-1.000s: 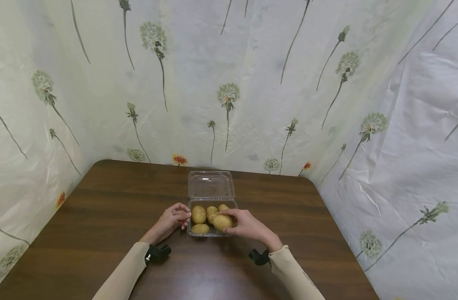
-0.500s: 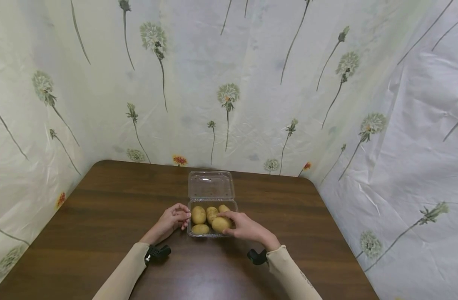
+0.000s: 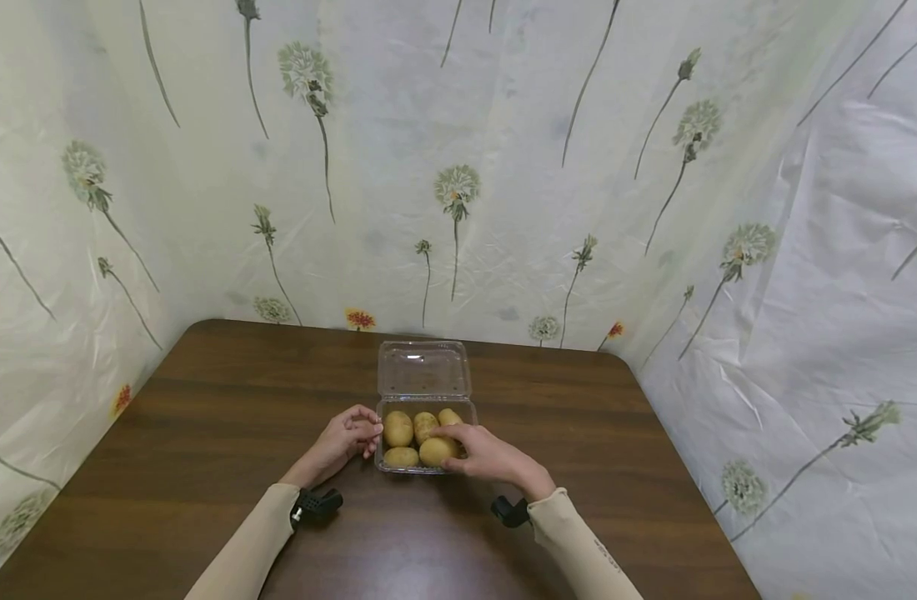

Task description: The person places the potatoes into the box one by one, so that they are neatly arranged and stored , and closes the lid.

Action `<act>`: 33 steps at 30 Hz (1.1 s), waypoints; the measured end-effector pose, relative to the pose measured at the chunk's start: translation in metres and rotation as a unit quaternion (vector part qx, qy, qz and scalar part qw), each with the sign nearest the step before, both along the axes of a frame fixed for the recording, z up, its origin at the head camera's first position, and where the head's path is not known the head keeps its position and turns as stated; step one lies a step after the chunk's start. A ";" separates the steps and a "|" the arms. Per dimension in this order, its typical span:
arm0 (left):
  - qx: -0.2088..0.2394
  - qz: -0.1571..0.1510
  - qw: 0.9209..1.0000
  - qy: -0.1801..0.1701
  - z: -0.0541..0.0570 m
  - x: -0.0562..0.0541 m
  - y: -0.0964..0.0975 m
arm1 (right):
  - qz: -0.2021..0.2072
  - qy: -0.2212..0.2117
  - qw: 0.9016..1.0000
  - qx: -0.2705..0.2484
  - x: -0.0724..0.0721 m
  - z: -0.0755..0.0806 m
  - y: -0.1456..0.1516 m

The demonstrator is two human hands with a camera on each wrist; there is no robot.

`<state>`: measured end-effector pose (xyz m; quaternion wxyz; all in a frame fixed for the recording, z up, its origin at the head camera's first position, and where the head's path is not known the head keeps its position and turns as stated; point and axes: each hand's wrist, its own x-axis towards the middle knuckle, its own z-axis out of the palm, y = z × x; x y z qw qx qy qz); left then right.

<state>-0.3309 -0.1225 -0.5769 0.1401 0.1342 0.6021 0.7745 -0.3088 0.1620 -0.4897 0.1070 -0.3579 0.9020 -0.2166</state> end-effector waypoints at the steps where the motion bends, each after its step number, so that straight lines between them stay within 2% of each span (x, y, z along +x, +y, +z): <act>1: 0.000 0.000 1.000 0.001 0.000 0.000 0.000 | 0.001 0.004 1.000 0.001 0.000 0.000 0.000; 12: -0.008 0.001 1.000 0.001 0.000 0.000 0.000 | -0.003 0.035 0.999 -0.003 0.001 -0.005 -0.001; 21: -0.005 0.003 1.000 -0.001 0.000 0.000 0.001 | -0.046 0.002 0.998 -0.039 0.002 -0.004 0.002; 33: -0.009 0.005 1.000 0.001 0.000 0.000 0.001 | -0.062 0.030 0.995 -0.068 0.004 -0.004 0.003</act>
